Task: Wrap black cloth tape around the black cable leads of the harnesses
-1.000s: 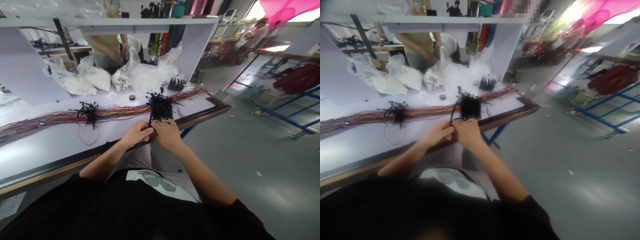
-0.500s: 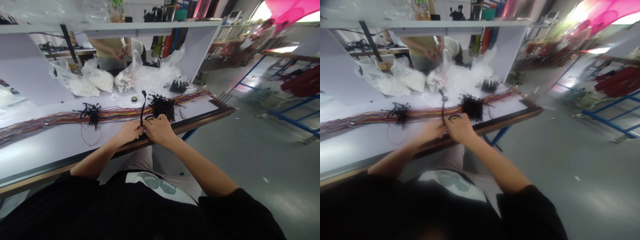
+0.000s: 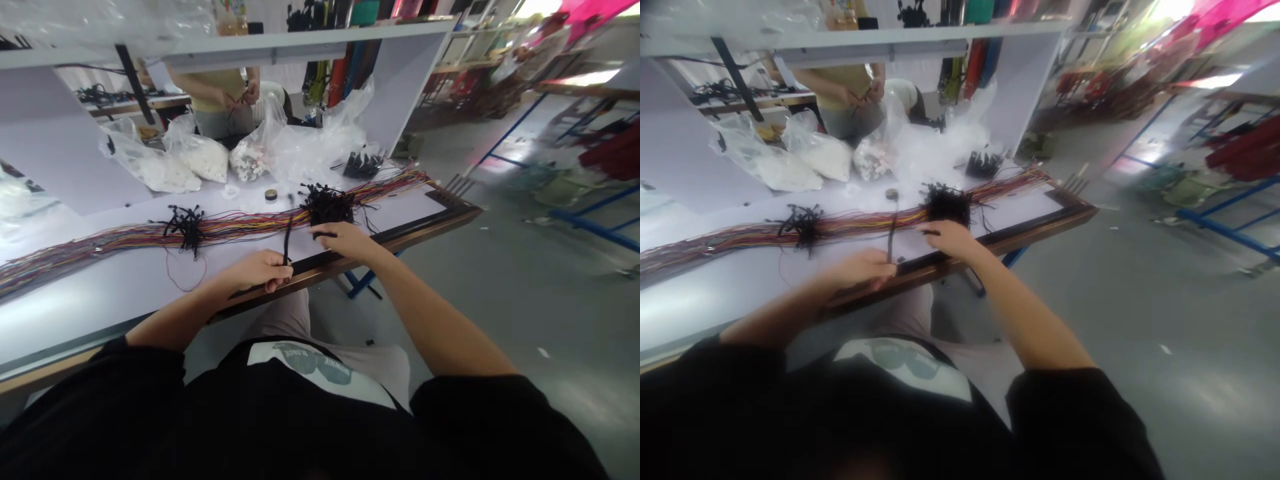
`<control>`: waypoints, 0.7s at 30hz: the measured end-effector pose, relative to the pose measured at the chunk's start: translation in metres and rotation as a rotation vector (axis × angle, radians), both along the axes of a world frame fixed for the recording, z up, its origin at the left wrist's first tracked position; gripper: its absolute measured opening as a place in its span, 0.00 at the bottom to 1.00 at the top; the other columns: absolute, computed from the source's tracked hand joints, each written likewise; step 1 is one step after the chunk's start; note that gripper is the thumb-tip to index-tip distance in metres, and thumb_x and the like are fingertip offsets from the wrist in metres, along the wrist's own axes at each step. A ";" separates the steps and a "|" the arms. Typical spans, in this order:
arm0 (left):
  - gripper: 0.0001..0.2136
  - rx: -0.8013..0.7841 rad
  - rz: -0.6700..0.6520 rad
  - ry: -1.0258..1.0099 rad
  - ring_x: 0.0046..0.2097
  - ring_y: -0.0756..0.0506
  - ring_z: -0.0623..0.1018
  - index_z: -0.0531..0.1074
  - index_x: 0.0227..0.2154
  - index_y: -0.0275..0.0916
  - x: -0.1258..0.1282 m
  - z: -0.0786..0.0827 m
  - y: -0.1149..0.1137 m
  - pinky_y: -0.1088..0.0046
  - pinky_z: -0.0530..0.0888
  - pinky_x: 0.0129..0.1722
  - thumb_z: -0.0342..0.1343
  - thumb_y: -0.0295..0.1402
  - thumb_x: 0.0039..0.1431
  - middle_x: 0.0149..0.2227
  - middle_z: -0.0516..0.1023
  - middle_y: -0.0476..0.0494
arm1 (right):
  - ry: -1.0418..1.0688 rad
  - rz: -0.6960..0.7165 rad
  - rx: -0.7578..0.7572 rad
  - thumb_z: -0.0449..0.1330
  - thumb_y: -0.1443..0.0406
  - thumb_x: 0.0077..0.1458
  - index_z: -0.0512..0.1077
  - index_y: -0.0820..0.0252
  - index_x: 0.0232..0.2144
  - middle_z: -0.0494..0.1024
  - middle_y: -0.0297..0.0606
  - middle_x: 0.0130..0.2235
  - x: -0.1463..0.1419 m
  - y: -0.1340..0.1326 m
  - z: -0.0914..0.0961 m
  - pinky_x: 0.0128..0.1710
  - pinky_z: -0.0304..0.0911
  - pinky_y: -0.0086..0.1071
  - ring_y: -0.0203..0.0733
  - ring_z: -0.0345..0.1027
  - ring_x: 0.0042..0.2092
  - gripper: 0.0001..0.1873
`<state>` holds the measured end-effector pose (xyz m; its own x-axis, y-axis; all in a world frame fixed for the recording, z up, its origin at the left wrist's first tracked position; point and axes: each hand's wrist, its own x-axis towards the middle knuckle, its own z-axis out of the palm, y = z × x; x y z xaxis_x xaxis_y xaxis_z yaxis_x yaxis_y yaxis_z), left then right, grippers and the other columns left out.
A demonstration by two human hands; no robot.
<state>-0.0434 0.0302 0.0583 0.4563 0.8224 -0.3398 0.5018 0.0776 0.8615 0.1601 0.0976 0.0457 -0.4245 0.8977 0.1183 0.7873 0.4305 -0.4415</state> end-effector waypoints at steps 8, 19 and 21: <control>0.13 0.292 -0.096 0.305 0.24 0.51 0.72 0.69 0.20 0.35 0.003 -0.006 0.018 0.77 0.66 0.26 0.49 0.37 0.56 0.19 0.72 0.48 | 0.648 -0.098 -0.073 0.58 0.60 0.46 0.70 0.59 0.19 0.71 0.29 0.22 -0.047 -0.042 -0.011 0.32 0.57 0.29 0.34 0.63 0.28 0.11; 0.16 0.539 0.040 0.769 0.33 0.44 0.75 0.73 0.27 0.36 -0.025 -0.036 0.012 0.71 0.66 0.34 0.41 0.36 0.59 0.29 0.77 0.40 | 0.840 -0.068 -0.165 0.57 0.55 0.47 0.61 0.58 0.15 0.62 0.28 0.19 -0.071 -0.035 -0.033 0.28 0.54 0.29 0.33 0.57 0.25 0.17; 0.14 0.504 0.196 0.761 0.30 0.44 0.74 0.70 0.23 0.36 -0.058 -0.040 0.020 0.71 0.65 0.32 0.43 0.36 0.57 0.24 0.74 0.41 | 0.707 -0.037 -0.143 0.55 0.56 0.50 0.67 0.59 0.19 0.71 0.31 0.24 -0.055 -0.026 -0.030 0.32 0.57 0.30 0.36 0.63 0.30 0.14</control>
